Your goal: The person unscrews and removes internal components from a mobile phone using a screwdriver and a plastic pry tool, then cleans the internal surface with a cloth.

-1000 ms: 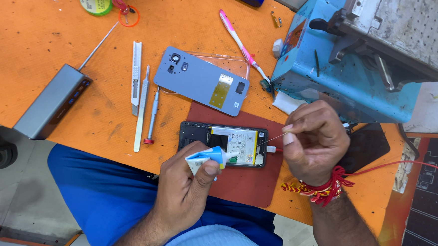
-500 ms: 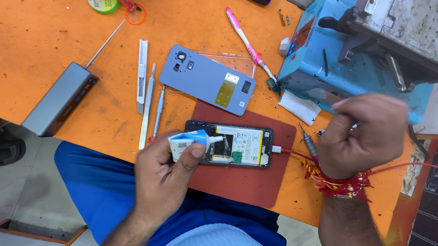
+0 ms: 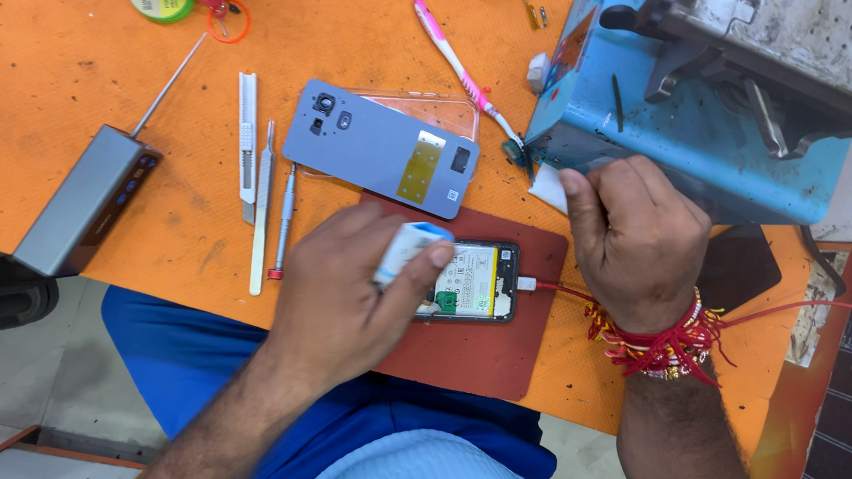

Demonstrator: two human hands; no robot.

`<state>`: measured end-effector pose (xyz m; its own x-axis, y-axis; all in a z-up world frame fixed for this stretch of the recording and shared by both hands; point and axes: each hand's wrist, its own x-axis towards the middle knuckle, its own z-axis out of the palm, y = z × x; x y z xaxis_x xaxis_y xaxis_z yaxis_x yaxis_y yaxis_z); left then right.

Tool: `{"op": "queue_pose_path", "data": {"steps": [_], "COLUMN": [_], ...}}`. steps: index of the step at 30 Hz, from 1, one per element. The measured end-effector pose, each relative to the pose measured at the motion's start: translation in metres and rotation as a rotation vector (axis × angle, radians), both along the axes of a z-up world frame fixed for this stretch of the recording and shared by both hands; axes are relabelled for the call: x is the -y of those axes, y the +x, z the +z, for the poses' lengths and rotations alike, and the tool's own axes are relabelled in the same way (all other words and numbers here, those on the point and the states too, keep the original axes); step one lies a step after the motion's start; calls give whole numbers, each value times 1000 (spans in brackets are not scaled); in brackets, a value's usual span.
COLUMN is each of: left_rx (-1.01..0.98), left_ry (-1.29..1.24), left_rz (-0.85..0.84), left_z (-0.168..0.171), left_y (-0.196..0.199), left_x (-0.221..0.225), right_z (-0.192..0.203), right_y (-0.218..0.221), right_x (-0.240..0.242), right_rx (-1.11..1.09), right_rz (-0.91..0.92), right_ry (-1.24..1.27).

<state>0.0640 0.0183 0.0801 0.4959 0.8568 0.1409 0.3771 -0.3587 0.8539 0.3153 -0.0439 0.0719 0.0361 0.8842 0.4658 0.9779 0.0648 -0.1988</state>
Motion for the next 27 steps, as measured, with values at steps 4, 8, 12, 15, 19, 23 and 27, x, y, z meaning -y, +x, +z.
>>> {"op": "queue_pose_path", "data": {"steps": [4,8,12,15,19,23,27], "left_rx": [-4,-199,-227,-218,-247,-259,-254], "left_ry": [301,273,248,292,277,286,285], "left_rz": [-161,-214,-255,-258,-269,-262,-276], "left_z": [-8,-19,-30,-36,-39,-44,-46], "left_y": [22,41,53,57,60,62,62], "left_x": [-7,-8,-7,-7,-8,-8,-9], "right_z": [6,6,0,-2,-2,-2,-2], "right_y": [-5,-4,1,4,4,3,3], "right_x": [-6,-8,-8,-9,-10,-11,-11], "right_rx": [-107,-144,-214,-222,-268,-284,-278], "right_rz": [26,16,13,23,18,19,33], "right_ry": [-33,-7,28,35,36,26,29]}}
